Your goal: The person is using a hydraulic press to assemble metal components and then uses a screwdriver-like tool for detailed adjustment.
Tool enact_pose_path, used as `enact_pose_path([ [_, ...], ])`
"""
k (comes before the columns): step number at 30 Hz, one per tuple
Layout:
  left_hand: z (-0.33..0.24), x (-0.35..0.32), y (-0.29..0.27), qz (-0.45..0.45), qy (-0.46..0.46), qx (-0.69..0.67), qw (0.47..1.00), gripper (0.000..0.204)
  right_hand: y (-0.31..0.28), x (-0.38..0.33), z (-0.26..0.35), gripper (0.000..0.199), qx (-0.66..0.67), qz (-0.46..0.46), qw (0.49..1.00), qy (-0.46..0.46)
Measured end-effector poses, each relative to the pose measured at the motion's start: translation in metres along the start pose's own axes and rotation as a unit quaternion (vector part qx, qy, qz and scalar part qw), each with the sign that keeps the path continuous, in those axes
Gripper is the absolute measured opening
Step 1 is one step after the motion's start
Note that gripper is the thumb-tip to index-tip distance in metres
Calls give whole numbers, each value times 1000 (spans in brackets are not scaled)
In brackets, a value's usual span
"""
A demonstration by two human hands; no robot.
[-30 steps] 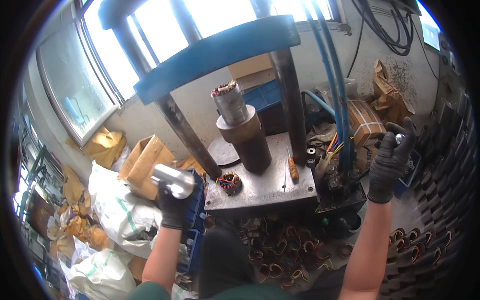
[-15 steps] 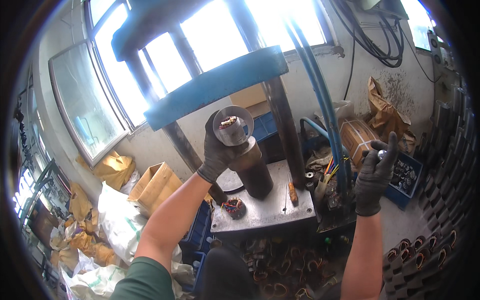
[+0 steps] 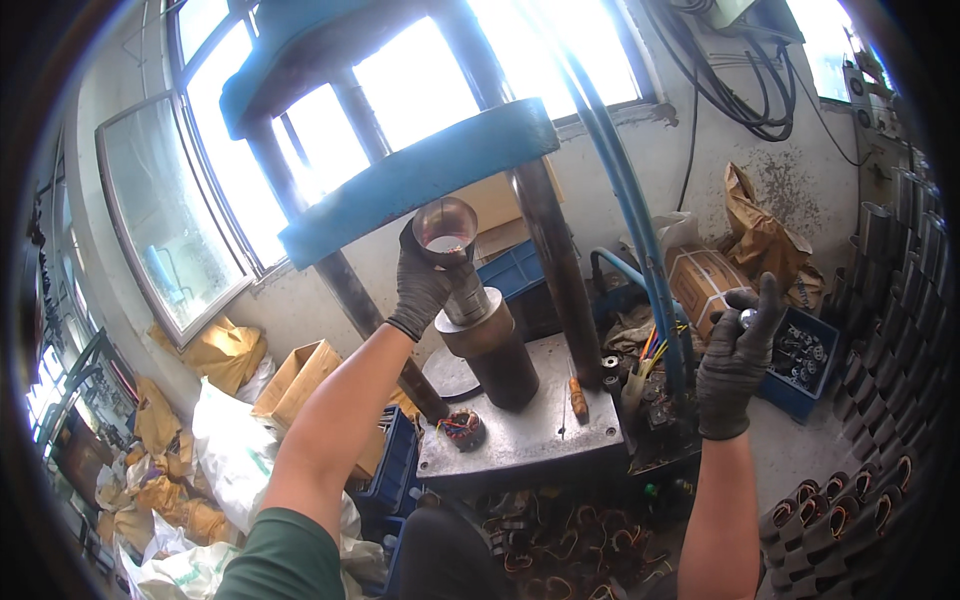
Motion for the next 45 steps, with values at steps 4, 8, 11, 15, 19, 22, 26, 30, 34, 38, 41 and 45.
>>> enact_pose_path([
  [4, 12, 5, 1, 3, -115, -405, 907, 91, 7, 3, 9, 56, -11, 7, 1000, -17],
  [8, 13, 11, -4, -58, -96, -245, 963, 38, 3, 2, 7, 55, 1, 8, 1000, -15],
  [11, 27, 21, 14, 17, -188, -780, 597, 46, 0, 2, 7, 53, 2, 9, 1000, 2],
  [15, 58, 20, -4, -65, -217, -300, 927, 62, -6, 11, 22, 34, -79, 9, 996, -27],
  [19, 58, 13, 1, -118, -243, -312, 911, 66, -17, 17, 27, 22, -14, 8, 1000, 16],
  [22, 70, 14, 3, -131, -207, -321, 915, 68, -24, 26, 58, 22, -170, 69, 982, -34],
  [26, 86, 17, 3, -158, -124, -231, 952, 75, -34, 30, 75, 22, -193, 131, 972, -26],
  [30, 82, 13, 6, -163, -161, -202, 952, 76, -34, 24, 78, 24, -186, 225, 955, 51],
  [34, 73, 15, 4, -118, -222, -177, 952, 82, -41, 17, 78, 27, -221, 290, 928, 70],
  [38, 73, 17, -2, -118, -223, -119, 960, 97, -48, 11, 103, 30, -291, 362, 884, 57],
  [41, 70, 12, -3, -117, -220, -124, 960, 99, -53, -12, 120, 28, -384, 443, 810, -21],
  [45, 95, 1, -1, -151, -170, -128, 965, 101, -87, -75, 123, 30, -428, 646, 632, -28],
])
Point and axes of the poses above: each hand's wrist, its own x-axis towards the middle knuckle, its own y-axis out of the palm, z = x × y, the point moved 5 cm from there along x, towards the middle knuckle, and after that the axes turned 9 degrees about z, right-handed, at the moved point
